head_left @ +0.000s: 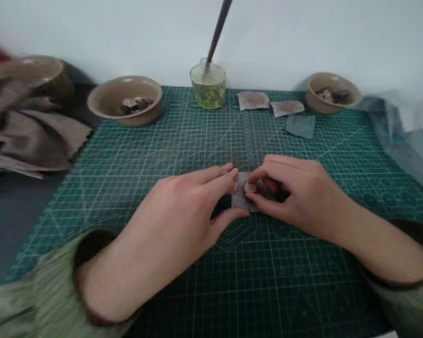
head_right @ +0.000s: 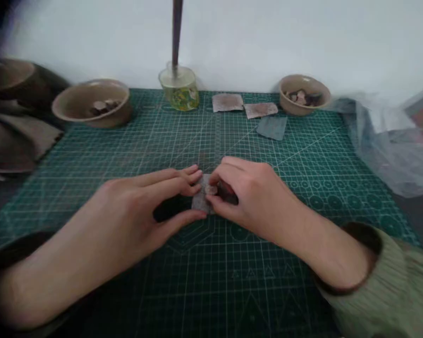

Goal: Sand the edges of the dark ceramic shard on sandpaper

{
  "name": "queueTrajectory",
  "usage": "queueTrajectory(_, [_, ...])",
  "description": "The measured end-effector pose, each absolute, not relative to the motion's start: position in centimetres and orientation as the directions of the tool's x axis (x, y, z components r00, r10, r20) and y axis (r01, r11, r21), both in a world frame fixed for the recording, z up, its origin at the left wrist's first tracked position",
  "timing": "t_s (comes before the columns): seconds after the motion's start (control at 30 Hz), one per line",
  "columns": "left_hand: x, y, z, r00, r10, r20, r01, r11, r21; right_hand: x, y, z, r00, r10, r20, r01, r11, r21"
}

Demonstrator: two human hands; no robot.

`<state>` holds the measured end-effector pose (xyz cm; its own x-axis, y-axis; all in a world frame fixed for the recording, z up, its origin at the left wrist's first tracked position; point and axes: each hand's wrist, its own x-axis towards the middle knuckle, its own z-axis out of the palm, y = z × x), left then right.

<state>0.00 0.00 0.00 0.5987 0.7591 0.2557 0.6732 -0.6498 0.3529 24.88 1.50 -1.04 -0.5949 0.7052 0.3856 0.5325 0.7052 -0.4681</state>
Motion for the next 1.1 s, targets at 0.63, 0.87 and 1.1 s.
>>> queueTrajectory(0.63, [0.0,-0.03,-0.15,0.596,0.76,0.258,0.675,-0.649,0.351,25.63,1.03,-0.74,-0.577,0.738,0.351,0.576,0.672,-0.465])
queueTrajectory(0.87, [-0.04,0.08,-0.12,0.59,0.768,0.248,0.681,-0.639,0.358,25.69,0.95,-0.77,-0.561,0.753,0.344,0.609,0.657,-0.444])
queueTrajectory(1.1, [-0.16,0.0,-0.06,0.596,0.766,0.239,0.685,-0.641,0.347,25.64,0.86,-0.88,-0.594,0.736,0.326,0.547,0.666,-0.507])
